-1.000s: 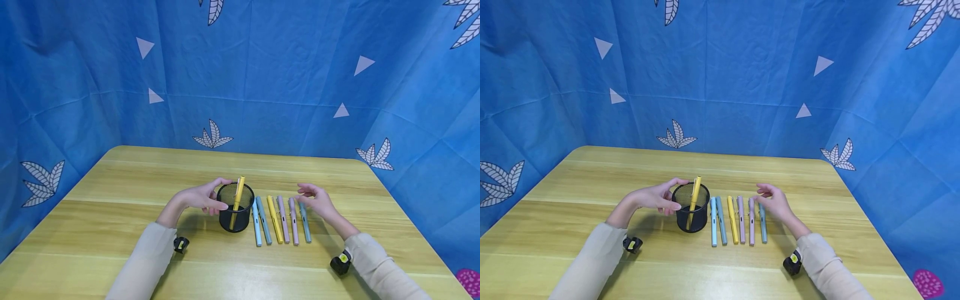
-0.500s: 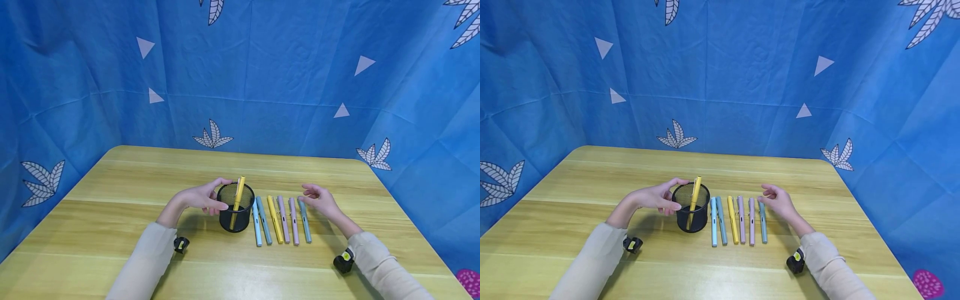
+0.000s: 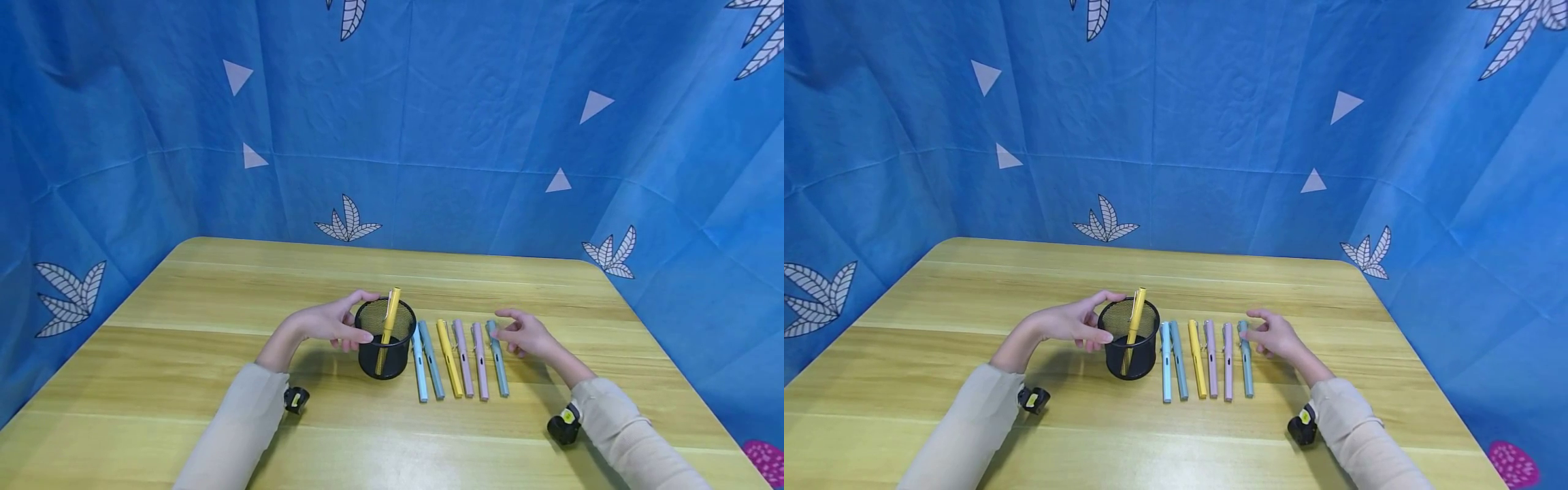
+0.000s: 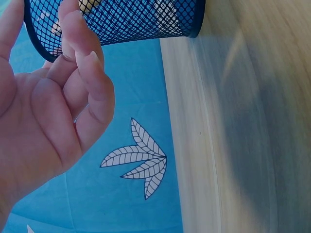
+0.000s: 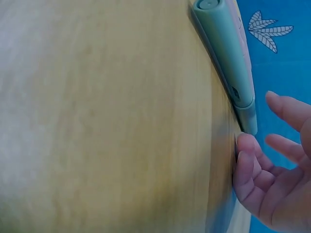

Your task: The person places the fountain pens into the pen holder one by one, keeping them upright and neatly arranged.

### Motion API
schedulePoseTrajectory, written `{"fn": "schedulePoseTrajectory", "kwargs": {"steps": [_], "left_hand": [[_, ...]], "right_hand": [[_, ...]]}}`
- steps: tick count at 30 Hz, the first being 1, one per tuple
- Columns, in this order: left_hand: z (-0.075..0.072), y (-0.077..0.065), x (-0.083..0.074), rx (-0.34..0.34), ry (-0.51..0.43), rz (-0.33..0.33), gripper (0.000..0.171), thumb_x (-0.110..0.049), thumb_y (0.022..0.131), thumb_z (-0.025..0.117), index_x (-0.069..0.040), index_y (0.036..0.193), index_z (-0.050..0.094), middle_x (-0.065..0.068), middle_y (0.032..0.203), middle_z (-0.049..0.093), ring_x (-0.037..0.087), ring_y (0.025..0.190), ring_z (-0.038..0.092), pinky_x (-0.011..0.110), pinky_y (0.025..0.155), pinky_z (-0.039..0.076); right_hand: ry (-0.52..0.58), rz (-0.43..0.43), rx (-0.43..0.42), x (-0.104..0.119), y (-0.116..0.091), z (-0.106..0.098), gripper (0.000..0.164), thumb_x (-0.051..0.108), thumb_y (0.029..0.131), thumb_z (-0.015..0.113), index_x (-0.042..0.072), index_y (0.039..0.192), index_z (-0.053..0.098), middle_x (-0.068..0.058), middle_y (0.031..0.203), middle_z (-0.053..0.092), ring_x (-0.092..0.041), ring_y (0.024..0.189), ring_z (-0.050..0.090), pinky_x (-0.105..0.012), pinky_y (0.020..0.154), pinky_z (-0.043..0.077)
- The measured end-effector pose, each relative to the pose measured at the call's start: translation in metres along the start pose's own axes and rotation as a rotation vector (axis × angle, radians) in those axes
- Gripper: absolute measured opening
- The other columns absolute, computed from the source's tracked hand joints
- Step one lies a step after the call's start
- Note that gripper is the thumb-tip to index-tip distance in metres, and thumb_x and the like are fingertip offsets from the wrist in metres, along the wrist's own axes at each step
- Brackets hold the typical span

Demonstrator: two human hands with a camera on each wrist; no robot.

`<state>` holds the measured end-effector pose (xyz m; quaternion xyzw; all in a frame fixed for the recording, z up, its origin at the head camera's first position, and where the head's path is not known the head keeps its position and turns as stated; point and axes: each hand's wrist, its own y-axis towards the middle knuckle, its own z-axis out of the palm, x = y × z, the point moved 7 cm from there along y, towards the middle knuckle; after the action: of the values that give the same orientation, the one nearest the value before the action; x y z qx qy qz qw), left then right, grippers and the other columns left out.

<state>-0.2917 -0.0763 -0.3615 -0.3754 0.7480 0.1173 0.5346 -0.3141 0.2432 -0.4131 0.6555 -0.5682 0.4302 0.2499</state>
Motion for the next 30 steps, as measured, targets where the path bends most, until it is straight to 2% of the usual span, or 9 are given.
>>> {"fn": "schedulePoseTrajectory", "kwargs": {"steps": [6, 12, 17, 21, 25, 30], "left_hand": [[0.000, 0.000, -0.001, 0.001, 0.003, 0.000, 0.073, -0.024, 0.084, 0.064, -0.019, 0.140, 0.017, 0.019, 0.072, 0.059, 0.034, 0.063, 0.054, 0.030, 0.053, 0.038], [0.000, 0.000, -0.001, -0.004, 0.010, -0.003, 0.074, -0.025, 0.084, 0.064, -0.019, 0.140, 0.017, 0.017, 0.072, 0.060, 0.022, 0.060, 0.055, 0.031, 0.054, 0.041], [0.000, 0.001, 0.000, -0.009, 0.012, -0.003, 0.074, -0.026, 0.084, 0.064, -0.019, 0.140, 0.017, 0.016, 0.071, 0.060, 0.020, 0.059, 0.055, 0.031, 0.054, 0.041], [0.000, 0.001, 0.000, -0.007, 0.011, 0.001, 0.074, -0.026, 0.084, 0.064, -0.019, 0.140, 0.017, 0.015, 0.071, 0.060, 0.025, 0.060, 0.055, 0.032, 0.054, 0.041], [0.000, 0.000, 0.000, -0.005, 0.010, -0.002, 0.075, -0.026, 0.083, 0.064, -0.019, 0.140, 0.017, 0.017, 0.071, 0.059, 0.037, 0.065, 0.055, 0.033, 0.055, 0.041], [0.000, 0.000, 0.001, -0.007, 0.012, -0.001, 0.075, -0.025, 0.084, 0.064, -0.019, 0.141, 0.017, 0.018, 0.072, 0.059, 0.044, 0.070, 0.053, 0.034, 0.055, 0.041]], "right_hand": [[-0.014, -0.001, 0.070, -0.001, 0.001, 0.002, 0.062, 0.018, 0.087, 0.060, -0.004, 0.136, 0.027, -0.009, 0.070, 0.050, -0.014, 0.051, 0.046, -0.023, 0.043, 0.036], [-0.029, 0.020, 0.180, -0.001, 0.000, 0.006, 0.072, 0.018, 0.085, 0.063, -0.002, 0.139, 0.020, -0.007, 0.065, 0.051, -0.014, 0.049, 0.044, -0.023, 0.043, 0.035], [-0.038, 0.058, 0.219, -0.002, 0.000, 0.007, 0.080, 0.017, 0.081, 0.067, 0.000, 0.140, 0.017, -0.005, 0.061, 0.047, -0.013, 0.049, 0.042, -0.023, 0.044, 0.035], [-0.036, 0.069, 0.243, -0.003, 0.000, 0.008, 0.086, 0.015, 0.079, 0.069, 0.001, 0.141, 0.013, -0.003, 0.059, 0.046, -0.012, 0.048, 0.040, -0.022, 0.043, 0.033], [-0.057, 0.071, 0.270, -0.002, -0.001, 0.010, 0.091, 0.015, 0.077, 0.071, 0.003, 0.142, 0.008, -0.002, 0.057, 0.045, -0.012, 0.047, 0.037, -0.023, 0.044, 0.032], [-0.094, 0.086, 0.274, -0.002, 0.000, 0.012, 0.093, 0.017, 0.078, 0.070, 0.004, 0.143, 0.006, -0.001, 0.055, 0.044, -0.011, 0.046, 0.034, -0.023, 0.044, 0.031]]}}
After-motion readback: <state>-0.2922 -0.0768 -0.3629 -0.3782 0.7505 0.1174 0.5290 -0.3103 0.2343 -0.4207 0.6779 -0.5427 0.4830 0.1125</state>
